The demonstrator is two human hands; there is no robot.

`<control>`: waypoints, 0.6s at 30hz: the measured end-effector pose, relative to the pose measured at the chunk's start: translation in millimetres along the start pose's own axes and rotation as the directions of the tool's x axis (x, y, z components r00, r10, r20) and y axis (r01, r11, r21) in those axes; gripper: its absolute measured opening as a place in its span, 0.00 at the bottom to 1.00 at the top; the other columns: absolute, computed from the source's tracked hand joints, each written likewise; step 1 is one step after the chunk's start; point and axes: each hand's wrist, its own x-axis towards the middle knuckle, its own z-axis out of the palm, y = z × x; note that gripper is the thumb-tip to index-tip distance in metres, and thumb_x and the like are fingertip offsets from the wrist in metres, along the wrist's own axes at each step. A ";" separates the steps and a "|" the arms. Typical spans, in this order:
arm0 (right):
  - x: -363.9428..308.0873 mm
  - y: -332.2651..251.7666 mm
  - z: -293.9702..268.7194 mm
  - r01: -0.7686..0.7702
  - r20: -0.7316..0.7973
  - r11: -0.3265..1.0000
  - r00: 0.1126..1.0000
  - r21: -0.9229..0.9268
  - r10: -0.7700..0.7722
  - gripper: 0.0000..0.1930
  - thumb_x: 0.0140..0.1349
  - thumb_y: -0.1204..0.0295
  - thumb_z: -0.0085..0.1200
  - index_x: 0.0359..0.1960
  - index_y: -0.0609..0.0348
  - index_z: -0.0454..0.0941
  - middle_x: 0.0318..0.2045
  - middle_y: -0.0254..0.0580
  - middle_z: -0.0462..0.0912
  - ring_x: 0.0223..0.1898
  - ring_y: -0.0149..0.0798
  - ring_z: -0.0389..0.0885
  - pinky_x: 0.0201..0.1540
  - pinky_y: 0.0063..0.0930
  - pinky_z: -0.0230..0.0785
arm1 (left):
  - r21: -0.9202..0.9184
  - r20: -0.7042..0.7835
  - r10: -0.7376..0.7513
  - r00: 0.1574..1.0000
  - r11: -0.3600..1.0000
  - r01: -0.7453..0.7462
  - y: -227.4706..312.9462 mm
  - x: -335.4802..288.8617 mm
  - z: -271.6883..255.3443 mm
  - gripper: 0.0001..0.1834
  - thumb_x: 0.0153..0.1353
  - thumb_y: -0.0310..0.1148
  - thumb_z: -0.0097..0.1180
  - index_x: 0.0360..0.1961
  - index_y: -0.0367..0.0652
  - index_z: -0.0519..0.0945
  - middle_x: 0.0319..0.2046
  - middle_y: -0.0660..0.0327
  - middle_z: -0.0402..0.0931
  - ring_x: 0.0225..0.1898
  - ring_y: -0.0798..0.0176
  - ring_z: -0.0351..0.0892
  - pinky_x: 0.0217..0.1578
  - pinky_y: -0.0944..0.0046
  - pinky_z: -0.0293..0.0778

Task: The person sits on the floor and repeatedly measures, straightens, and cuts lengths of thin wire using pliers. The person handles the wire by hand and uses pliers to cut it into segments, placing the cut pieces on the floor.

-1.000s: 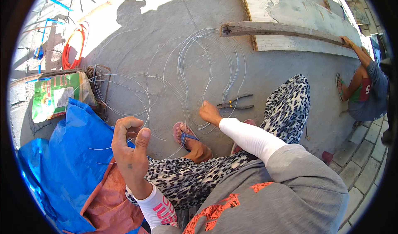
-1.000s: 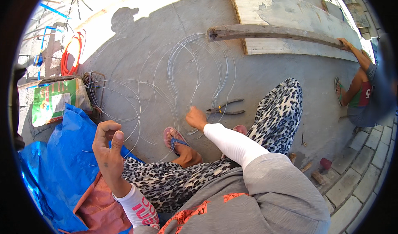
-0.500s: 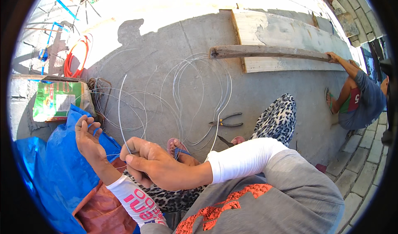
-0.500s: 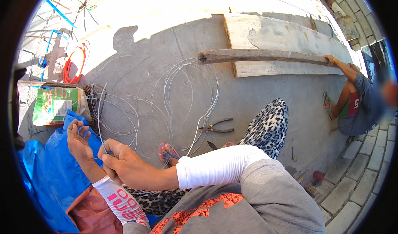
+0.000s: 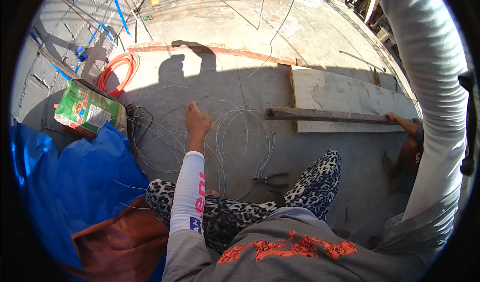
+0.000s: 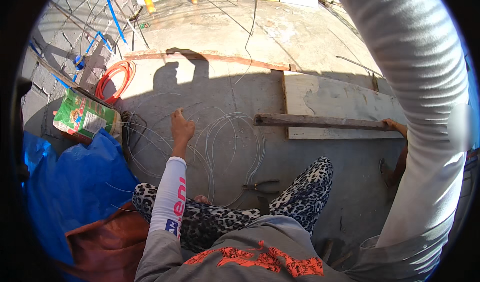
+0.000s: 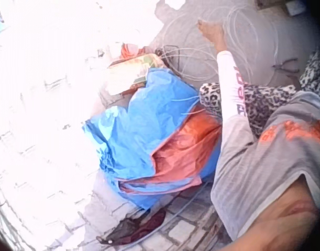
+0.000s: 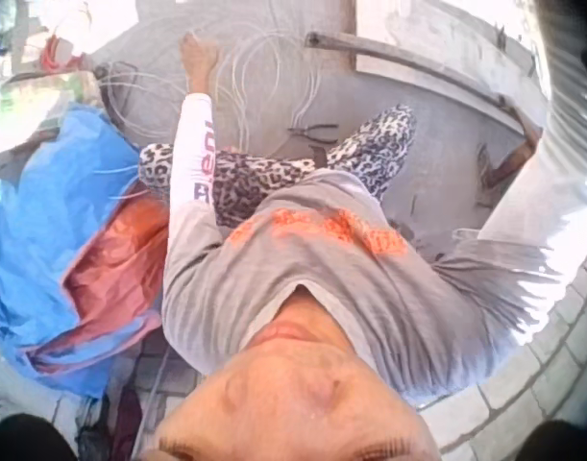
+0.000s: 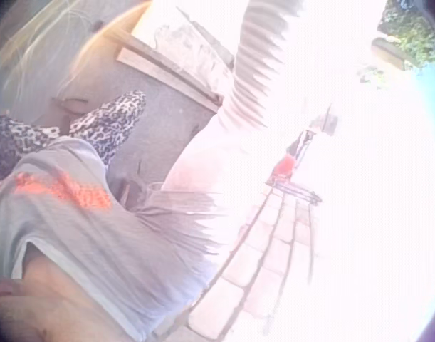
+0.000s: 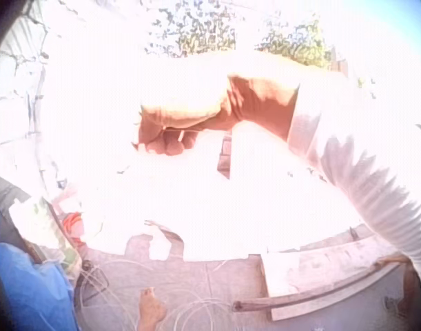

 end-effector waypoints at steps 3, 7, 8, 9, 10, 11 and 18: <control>-61.4 -5.6 -6.2 -0.112 -0.134 0.984 0.987 -0.137 0.093 0.17 0.52 0.57 0.53 0.34 0.59 0.77 0.36 0.42 0.76 0.31 0.35 0.75 0.32 0.28 0.64 | 0.188 -0.069 -0.333 0.941 0.922 0.340 -65.2 21.0 23.6 0.29 0.50 0.30 0.54 0.56 0.37 0.65 0.56 0.49 0.65 0.60 0.45 0.65 0.57 0.49 0.65; -136.6 -6.9 -31.0 -0.301 -0.338 0.921 0.918 -0.247 0.209 0.21 0.52 0.52 0.55 0.34 0.59 0.76 0.36 0.41 0.73 0.33 0.34 0.73 0.34 0.26 0.63 | 0.178 0.118 -0.432 0.894 0.895 0.409 -144.3 2.0 77.3 0.32 0.51 0.33 0.55 0.59 0.37 0.63 0.58 0.48 0.65 0.60 0.46 0.65 0.56 0.47 0.65; -153.0 -3.7 -41.1 -0.360 -0.418 0.889 0.880 -0.281 0.225 0.22 0.52 0.50 0.56 0.34 0.59 0.76 0.36 0.41 0.72 0.33 0.34 0.72 0.34 0.25 0.62 | 0.155 0.190 -0.427 0.884 0.902 0.402 -158.1 -3.3 89.3 0.33 0.52 0.34 0.55 0.59 0.37 0.64 0.58 0.49 0.65 0.60 0.47 0.65 0.56 0.47 0.65; -169.7 2.2 -48.3 -0.419 -0.491 0.858 0.838 -0.297 0.239 0.23 0.52 0.49 0.56 0.34 0.59 0.75 0.36 0.41 0.72 0.34 0.34 0.71 0.35 0.25 0.62 | 0.134 0.285 -0.422 0.861 0.907 0.400 -165.3 -10.3 103.0 0.33 0.52 0.34 0.55 0.60 0.37 0.64 0.59 0.49 0.65 0.61 0.47 0.65 0.56 0.46 0.65; -185.7 11.2 -52.9 -0.498 -0.594 0.810 0.766 -0.310 0.244 0.24 0.52 0.48 0.57 0.33 0.59 0.75 0.36 0.40 0.71 0.34 0.34 0.71 0.35 0.25 0.62 | 0.199 0.268 -0.398 0.878 0.914 0.353 -169.0 -19.9 115.5 0.32 0.53 0.35 0.56 0.59 0.38 0.65 0.59 0.49 0.65 0.61 0.47 0.64 0.56 0.47 0.65; -201.6 21.4 -51.5 -0.544 -0.625 0.775 0.737 -0.322 0.258 0.25 0.51 0.46 0.58 0.33 0.58 0.75 0.36 0.40 0.70 0.34 0.33 0.70 0.35 0.24 0.61 | 0.259 0.264 -0.372 0.890 0.916 0.306 -168.7 -26.2 126.7 0.31 0.53 0.36 0.56 0.59 0.38 0.67 0.58 0.49 0.65 0.61 0.48 0.64 0.57 0.47 0.64; -320.7 28.6 41.4 -0.782 -0.844 0.520 0.500 -0.344 0.193 0.01 0.61 0.75 0.48 0.33 0.58 0.71 0.38 0.42 0.72 0.41 0.39 0.71 0.46 0.30 0.63 | 0.198 0.341 -0.092 0.935 0.980 0.024 -108.3 -28.5 195.1 0.24 0.54 0.38 0.60 0.52 0.45 0.76 0.53 0.48 0.70 0.55 0.47 0.70 0.55 0.50 0.66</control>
